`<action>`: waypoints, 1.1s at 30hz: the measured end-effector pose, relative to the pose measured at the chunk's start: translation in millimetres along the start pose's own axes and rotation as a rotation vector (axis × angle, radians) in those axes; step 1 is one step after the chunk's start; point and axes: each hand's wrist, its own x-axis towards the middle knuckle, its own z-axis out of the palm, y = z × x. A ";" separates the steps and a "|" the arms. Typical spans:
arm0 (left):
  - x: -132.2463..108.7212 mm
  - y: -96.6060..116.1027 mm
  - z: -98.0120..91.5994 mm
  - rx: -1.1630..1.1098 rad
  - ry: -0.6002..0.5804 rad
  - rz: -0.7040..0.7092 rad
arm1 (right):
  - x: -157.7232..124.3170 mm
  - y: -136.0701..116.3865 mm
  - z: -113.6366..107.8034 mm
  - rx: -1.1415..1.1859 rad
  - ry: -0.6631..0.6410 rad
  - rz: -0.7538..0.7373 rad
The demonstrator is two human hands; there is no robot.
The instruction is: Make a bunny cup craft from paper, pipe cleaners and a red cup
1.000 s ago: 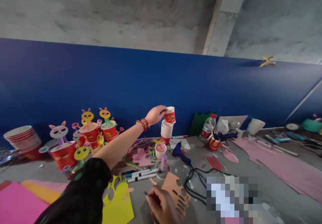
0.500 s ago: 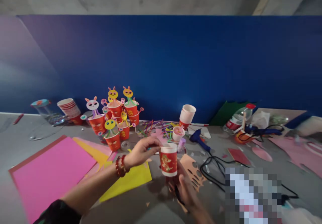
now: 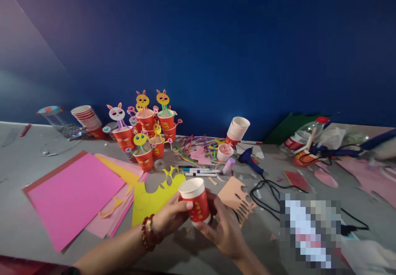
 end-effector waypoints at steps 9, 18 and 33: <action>-13.3 -3.1 -18.5 -0.212 0.012 -0.162 | -29.3 11.2 8.2 -0.031 0.080 -0.033; -12.8 -6.8 -24.3 -0.317 -0.035 -0.146 | -25.2 17.6 8.2 -0.120 0.212 -0.007; -10.1 -4.7 -29.4 -0.589 -0.270 -0.200 | -18.9 32.9 -8.0 -0.352 0.246 -0.020</action>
